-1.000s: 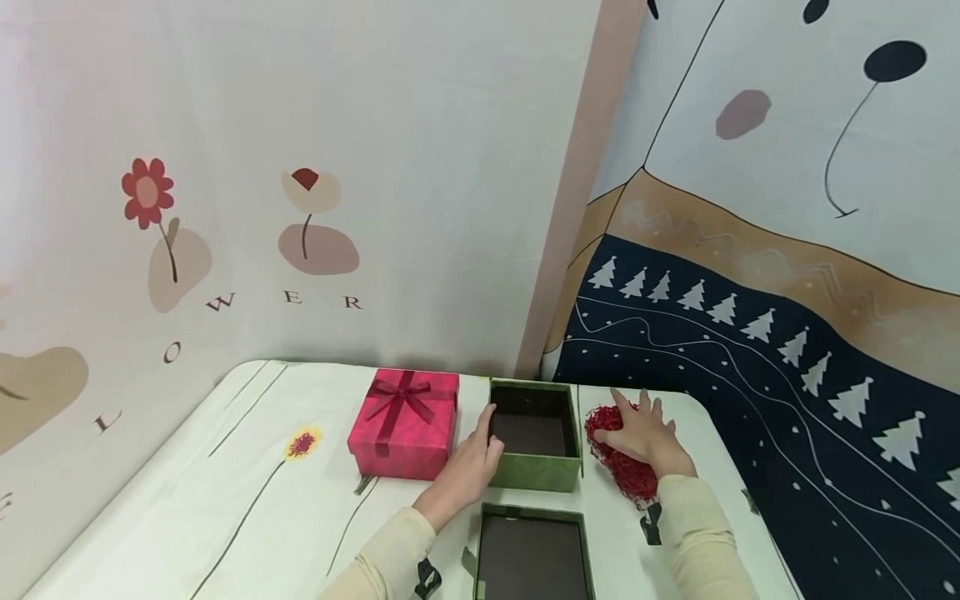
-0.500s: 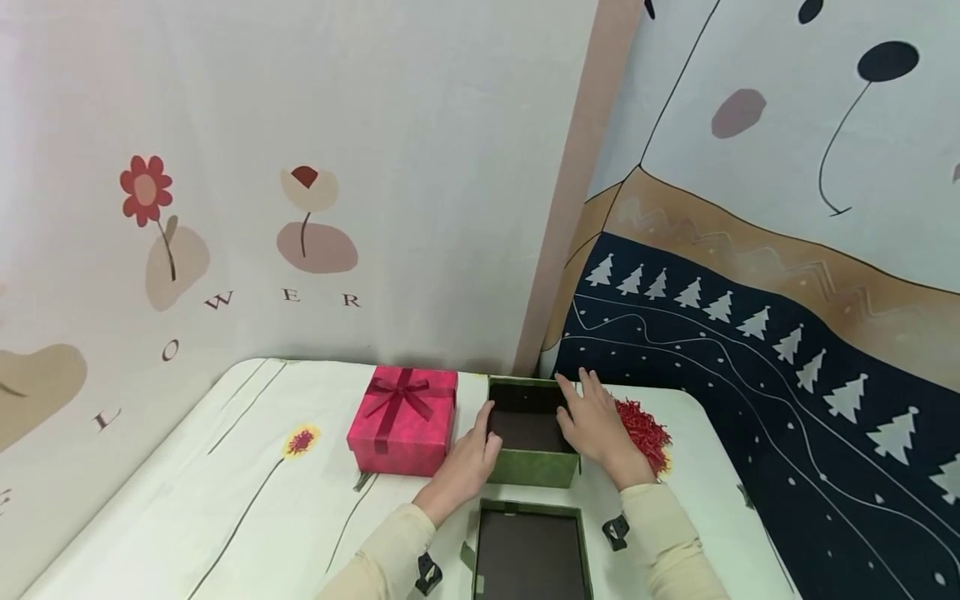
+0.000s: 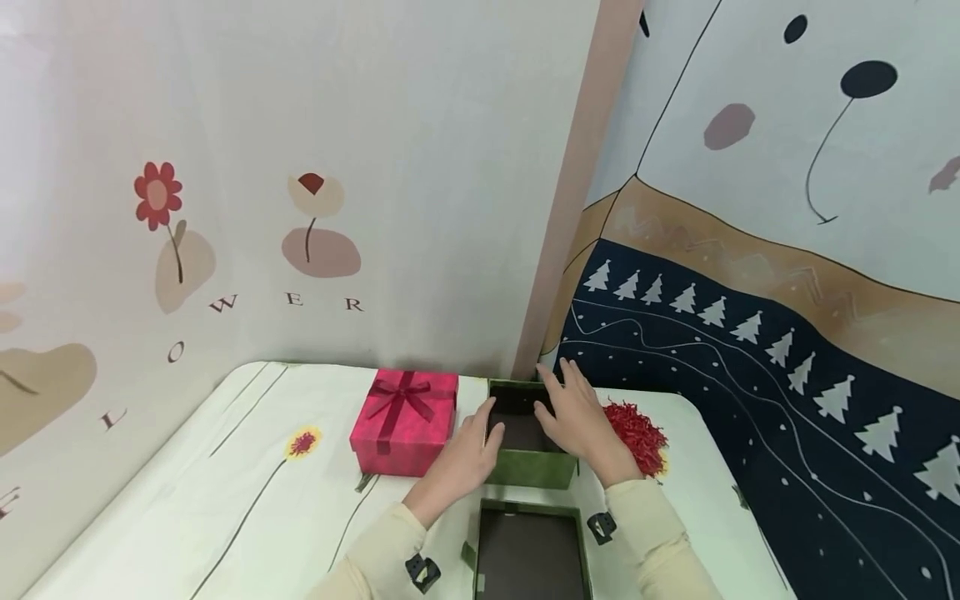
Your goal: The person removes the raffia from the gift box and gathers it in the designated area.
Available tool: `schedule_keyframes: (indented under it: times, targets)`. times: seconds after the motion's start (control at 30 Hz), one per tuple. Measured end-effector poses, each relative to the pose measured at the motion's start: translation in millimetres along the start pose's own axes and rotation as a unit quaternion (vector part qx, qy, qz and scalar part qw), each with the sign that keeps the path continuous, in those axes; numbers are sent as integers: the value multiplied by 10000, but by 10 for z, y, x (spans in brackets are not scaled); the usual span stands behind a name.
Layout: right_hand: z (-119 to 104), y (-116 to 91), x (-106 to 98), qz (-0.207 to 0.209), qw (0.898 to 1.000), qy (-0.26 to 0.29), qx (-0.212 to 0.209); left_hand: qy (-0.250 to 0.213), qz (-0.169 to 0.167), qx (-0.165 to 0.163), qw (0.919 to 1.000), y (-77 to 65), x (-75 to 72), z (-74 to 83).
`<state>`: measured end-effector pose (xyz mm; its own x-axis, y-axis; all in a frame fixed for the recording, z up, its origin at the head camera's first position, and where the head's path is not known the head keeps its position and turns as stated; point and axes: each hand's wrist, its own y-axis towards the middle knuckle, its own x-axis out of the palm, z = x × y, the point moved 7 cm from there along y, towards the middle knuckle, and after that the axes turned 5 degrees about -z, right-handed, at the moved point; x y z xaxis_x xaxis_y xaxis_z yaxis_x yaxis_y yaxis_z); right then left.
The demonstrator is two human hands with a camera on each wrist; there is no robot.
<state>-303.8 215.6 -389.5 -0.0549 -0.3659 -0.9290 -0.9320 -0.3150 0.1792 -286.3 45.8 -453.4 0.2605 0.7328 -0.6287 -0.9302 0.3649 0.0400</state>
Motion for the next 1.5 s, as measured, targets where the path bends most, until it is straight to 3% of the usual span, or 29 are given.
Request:
schedule_keyframes:
  times: [0.17, 0.33, 0.47, 0.6, 0.73, 0.9, 1.13, 1.37, 1.5]
  targets:
    - [-276, 164, 64, -13, 9995, 134, -272, -312, 128, -91, 9994, -68, -394, 13]
    - [-568, 313, 255, -461, 9963, 627, -365, -225, 773, 119, 9967, -155, -895, -94]
    - [-835, 414, 372, -739, 9913, 1064, -239, -2, 1530, 174, 9881, -195, -1297, -393]
    - [-1042, 507, 523, -1008, 9812, 1643, 48, 156, 2103, -421, 9766, -236, -1571, -848]
    - [-1072, 588, 730, -1144, 9650, 2316, 462, 77, 1872, -1203, 9749, -278, -1591, -1242]
    - [-977, 636, 977, -1270, 9396, 2948, 1191, -295, 1366, -1585, 9774, -300, -1481, -1479]
    - [-892, 652, 1106, -1523, 9178, 3272, 1657, -683, 1254, -1890, 9715, -251, -1479, -1557]
    - [-824, 682, 1146, -1336, 8995, 3723, 1855, -1015, 1180, -2035, 9666, -202, -1467, -1580]
    - [-805, 706, 1158, -1244, 8940, 3830, 1963, -1035, 1206, -1969, 9675, -194, -1491, -1555]
